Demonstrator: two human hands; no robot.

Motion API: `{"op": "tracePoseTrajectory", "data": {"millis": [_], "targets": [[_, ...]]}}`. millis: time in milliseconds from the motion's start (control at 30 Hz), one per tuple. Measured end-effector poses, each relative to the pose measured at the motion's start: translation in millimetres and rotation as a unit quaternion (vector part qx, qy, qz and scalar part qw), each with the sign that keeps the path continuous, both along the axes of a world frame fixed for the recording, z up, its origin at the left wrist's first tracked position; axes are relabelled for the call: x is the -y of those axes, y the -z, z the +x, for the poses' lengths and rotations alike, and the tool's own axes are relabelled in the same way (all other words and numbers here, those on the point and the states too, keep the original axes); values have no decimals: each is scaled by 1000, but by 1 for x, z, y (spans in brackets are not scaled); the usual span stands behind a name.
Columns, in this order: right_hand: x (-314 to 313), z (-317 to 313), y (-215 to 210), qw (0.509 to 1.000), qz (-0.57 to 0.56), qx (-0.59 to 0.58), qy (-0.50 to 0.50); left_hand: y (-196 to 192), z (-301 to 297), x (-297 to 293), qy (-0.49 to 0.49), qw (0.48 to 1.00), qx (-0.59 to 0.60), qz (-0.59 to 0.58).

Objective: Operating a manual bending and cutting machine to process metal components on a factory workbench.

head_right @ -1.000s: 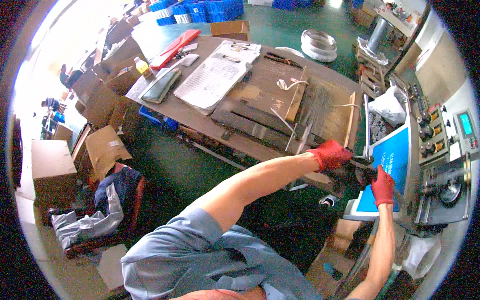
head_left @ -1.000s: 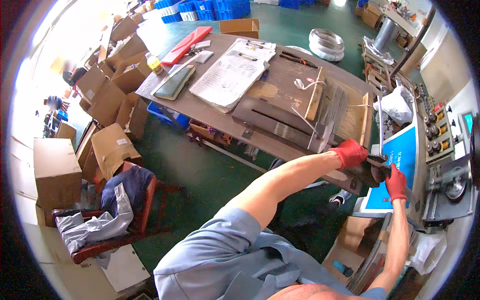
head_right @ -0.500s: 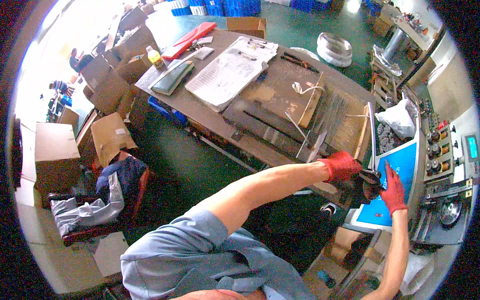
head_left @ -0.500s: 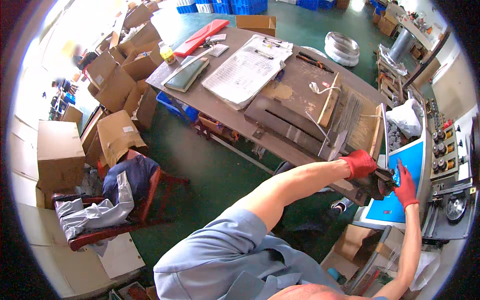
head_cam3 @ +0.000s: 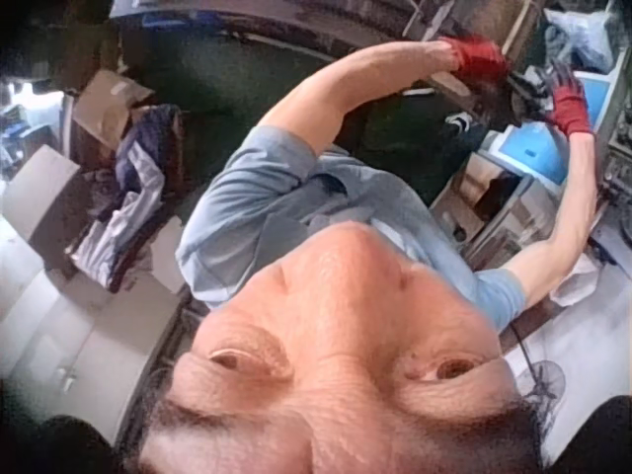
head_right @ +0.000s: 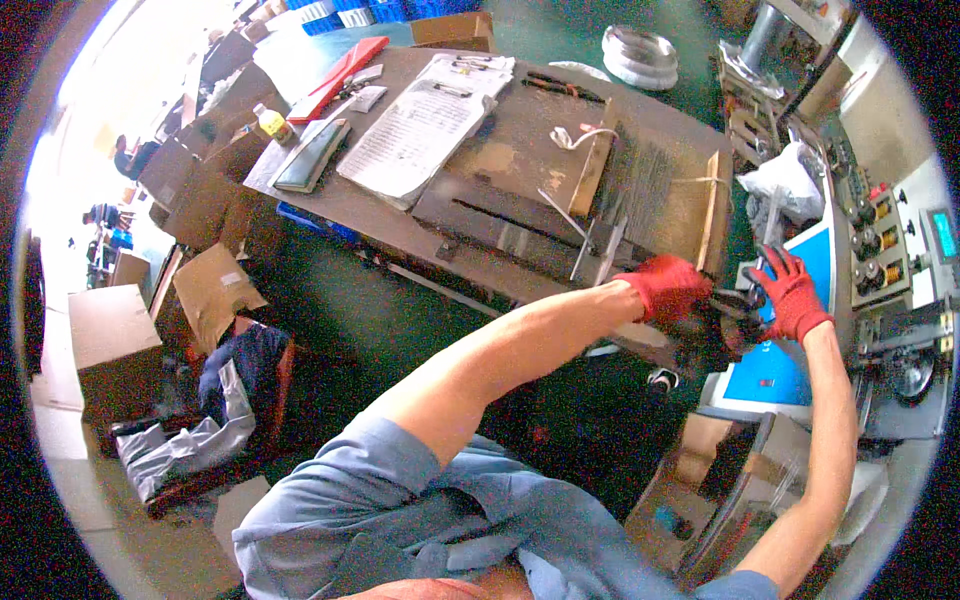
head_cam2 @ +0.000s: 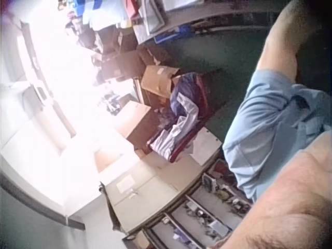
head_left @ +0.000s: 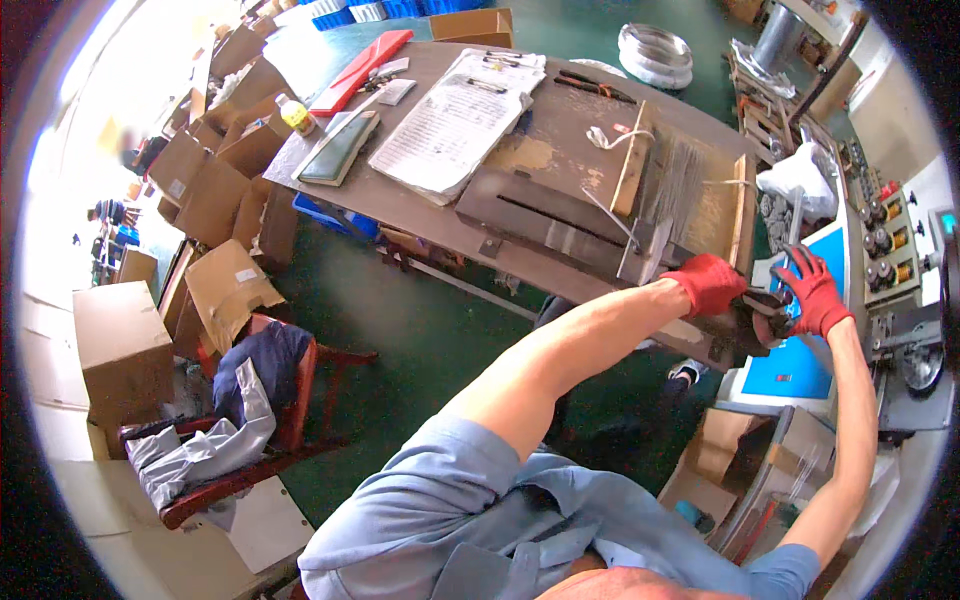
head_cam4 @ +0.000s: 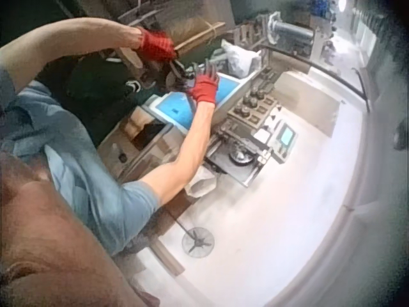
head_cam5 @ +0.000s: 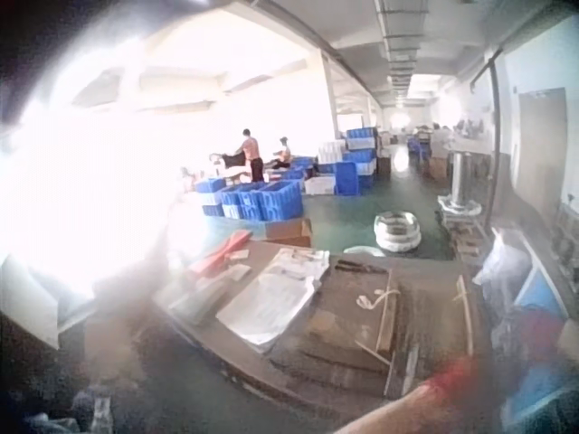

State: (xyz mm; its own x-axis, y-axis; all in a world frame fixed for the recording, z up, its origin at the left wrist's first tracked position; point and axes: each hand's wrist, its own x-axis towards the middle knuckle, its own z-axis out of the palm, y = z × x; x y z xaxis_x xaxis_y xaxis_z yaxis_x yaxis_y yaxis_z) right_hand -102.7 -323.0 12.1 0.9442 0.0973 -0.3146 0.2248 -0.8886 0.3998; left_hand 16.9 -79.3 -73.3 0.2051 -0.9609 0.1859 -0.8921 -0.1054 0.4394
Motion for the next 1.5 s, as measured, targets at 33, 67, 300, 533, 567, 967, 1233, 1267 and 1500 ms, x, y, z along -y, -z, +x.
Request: {"op": "tracePoseTrajectory", "data": {"millis": [33, 67, 300, 533, 567, 967, 1233, 1267, 1500], "targets": [[4, -9, 0, 1000, 14, 2, 13, -7, -2, -5, 1, 1000, -2, 27], [1, -21, -14, 999, 15, -32, 41, -15, -4, -11, -18, 997, -72, 26], [36, -128, 22, 948, 65, 33, 309, 2, 5, 2, -2, 999, -26, 32], [-54, -170, 12, 901, 204, 129, 361, -1, 12, 4, 2, 999, -11, 38], [-69, -180, 12, 883, 249, 144, 371, 0, 12, 4, -1, 999, -24, 42], [-206, -169, 74, 97, 860, 155, 475, 1, 12, 8, 26, 999, 9, 38], [-265, -88, 119, 108, 761, 335, 545, -6, 17, 4, 66, 997, -27, 0], [-268, -80, 116, 200, 742, 344, 540, -9, 16, 4, 71, 997, -38, -2], [-273, -32, 140, 156, 768, 429, 449, -17, 27, 5, 83, 992, -83, 44]]}}
